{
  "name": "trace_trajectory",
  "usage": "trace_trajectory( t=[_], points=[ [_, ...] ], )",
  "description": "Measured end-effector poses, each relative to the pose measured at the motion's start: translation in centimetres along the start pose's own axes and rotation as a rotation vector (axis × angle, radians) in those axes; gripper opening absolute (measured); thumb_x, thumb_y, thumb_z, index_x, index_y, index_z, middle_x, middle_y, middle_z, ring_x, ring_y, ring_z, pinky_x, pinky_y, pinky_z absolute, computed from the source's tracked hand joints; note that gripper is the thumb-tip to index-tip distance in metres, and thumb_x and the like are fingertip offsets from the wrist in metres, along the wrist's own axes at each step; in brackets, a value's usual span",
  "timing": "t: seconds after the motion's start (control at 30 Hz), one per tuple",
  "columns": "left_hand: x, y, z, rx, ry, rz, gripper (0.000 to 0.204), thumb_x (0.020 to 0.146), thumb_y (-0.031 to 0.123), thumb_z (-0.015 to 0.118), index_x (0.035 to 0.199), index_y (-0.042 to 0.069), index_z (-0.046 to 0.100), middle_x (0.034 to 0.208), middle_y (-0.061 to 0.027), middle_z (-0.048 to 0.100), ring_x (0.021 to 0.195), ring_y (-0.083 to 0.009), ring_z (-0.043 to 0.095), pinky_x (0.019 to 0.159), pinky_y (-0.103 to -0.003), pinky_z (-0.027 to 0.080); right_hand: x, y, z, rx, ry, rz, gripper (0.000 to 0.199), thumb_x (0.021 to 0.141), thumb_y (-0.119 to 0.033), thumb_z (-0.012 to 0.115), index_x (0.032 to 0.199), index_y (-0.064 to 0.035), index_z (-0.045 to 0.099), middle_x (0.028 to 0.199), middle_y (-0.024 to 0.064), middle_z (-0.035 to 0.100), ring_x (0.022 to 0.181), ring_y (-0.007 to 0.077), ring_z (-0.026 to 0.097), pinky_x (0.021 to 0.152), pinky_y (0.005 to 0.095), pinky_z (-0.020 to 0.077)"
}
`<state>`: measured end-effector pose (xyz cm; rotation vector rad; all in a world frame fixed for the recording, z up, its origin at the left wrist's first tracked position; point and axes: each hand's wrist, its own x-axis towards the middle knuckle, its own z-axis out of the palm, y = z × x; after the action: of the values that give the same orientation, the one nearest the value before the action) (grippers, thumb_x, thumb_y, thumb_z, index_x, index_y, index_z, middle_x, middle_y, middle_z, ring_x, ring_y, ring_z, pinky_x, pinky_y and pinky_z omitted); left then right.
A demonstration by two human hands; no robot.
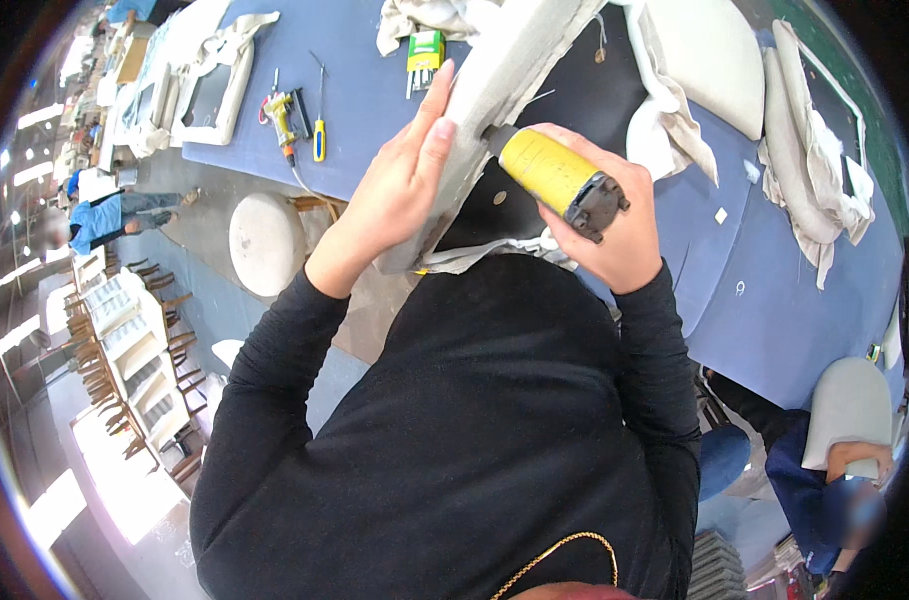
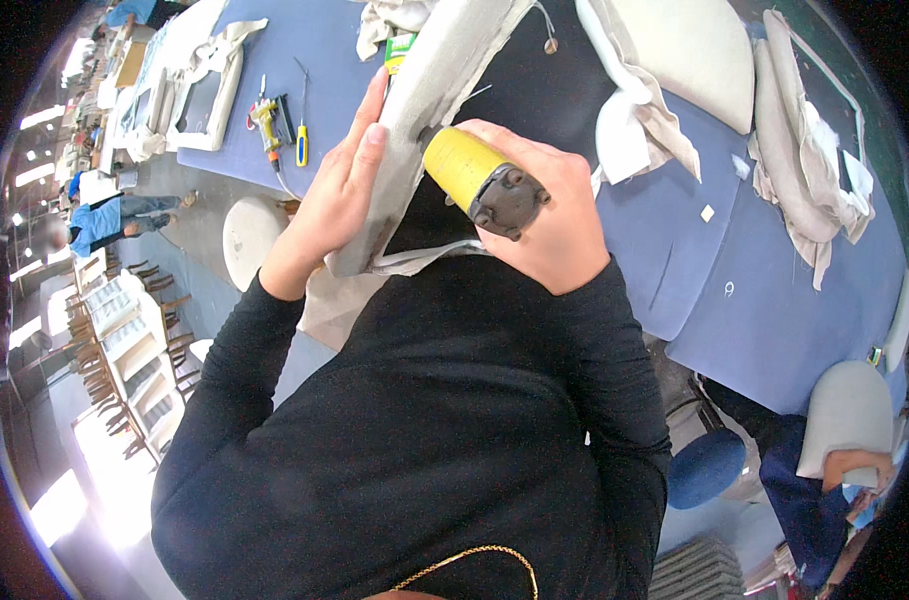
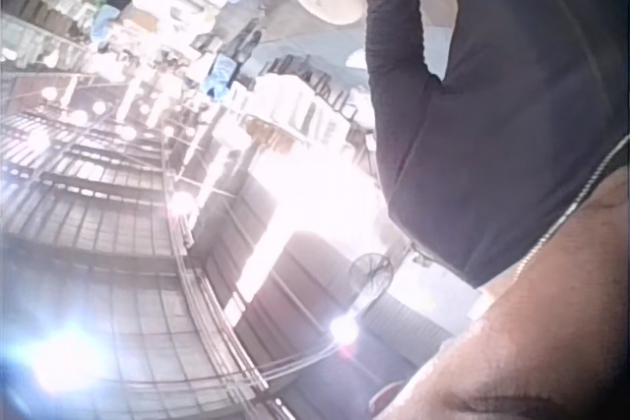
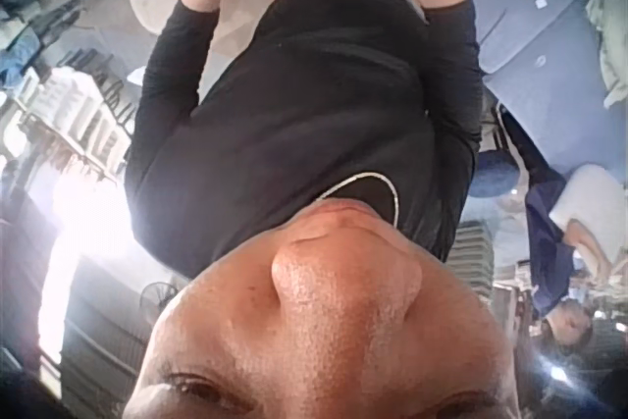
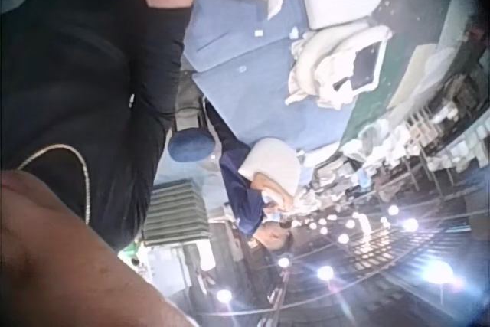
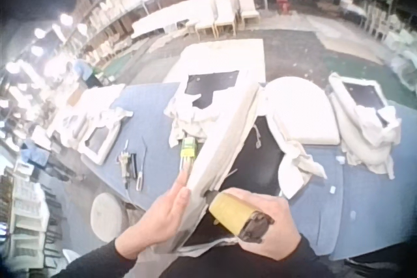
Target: The person is upholstering a chair seat by wrapping fabric around a foam cushion. They use a staple gun to secure the fabric to the underside of the seat frame and scissors to trim excess material. The process involves repeatedly flipping the seat, pulling the fabric taut, stapling, and trimming to achieve a smooth finish.
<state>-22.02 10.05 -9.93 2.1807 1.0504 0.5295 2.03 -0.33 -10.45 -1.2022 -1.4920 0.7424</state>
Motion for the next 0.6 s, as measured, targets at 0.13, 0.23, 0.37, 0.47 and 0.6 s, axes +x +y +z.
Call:
trace_trajectory(
  t=[0.13,0.23,0.37,0.47,0.6],
  points=[
    [-0.1,2.7,-0.7,0.145,-0.069,0.008,0.069,0.111,0.025,0.058,0.174,0.014,0.031,0.154,-0.0285,0.057,0.14,-0.0481,0.058,0.118,-0.049,0.046,-0.2,-0.3,-0.1,-0.07,-0.011,0.019,0.055,0.08,0.0,0.08,0.134,-0.0045,0.074,0.12,0.0141,0.081,0.106,0.0276,0.081,0.097,0.0341,0.0599],
    [-0.2,2.5,-0.4,0.176,-0.034,0.042,0.078,0.102,0.019,0.069,0.172,0.023,0.035,0.147,-0.0276,0.06,0.132,-0.0482,0.062,0.109,-0.051,0.052,-0.2,-0.9,-0.2,-0.08,-0.041,0.039,0.057,0.079,0.0,0.08,0.136,-0.0058,0.073,0.12,0.0146,0.081,0.106,0.0298,0.081,0.095,0.0345,0.0605],
    [-0.3,2.3,0.0,0.173,-0.01,0.061,0.086,0.097,0.015,0.072,0.173,0.029,0.034,0.143,-0.0271,0.061,0.127,-0.0505,0.064,0.106,-0.053,0.056,-0.3,-0.9,0.1,-0.078,-0.052,-0.024,0.06,0.078,-0.001,0.08,0.137,-0.0064,0.072,0.12,0.0152,0.081,0.106,0.0327,0.08,0.093,0.035,0.0608],
    [-0.1,2.2,-0.2,0.197,-0.037,0.025,0.092,0.094,0.011,0.072,0.174,0.03,0.031,0.145,-0.0267,0.06,0.128,-0.0519,0.063,0.106,-0.054,0.056,-0.7,-1.1,0.3,0.001,-0.089,0.038,0.062,0.076,-0.003,0.079,0.137,-0.0048,0.071,0.122,0.0172,0.08,0.11,0.0341,0.08,0.097,0.037,0.06],
    [-0.1,2.0,-0.6,0.172,-0.067,0.027,0.102,0.087,0.007,0.076,0.175,0.029,0.028,0.147,-0.0297,0.058,0.132,-0.0516,0.062,0.108,-0.054,0.056,-0.8,-1.4,1.0,0.063,-0.095,0.039,0.064,0.073,-0.002,0.079,0.137,-0.0024,0.069,0.112,0.0221,0.077,0.103,0.0405,0.078,0.091,0.0387,0.06]
  ],
)
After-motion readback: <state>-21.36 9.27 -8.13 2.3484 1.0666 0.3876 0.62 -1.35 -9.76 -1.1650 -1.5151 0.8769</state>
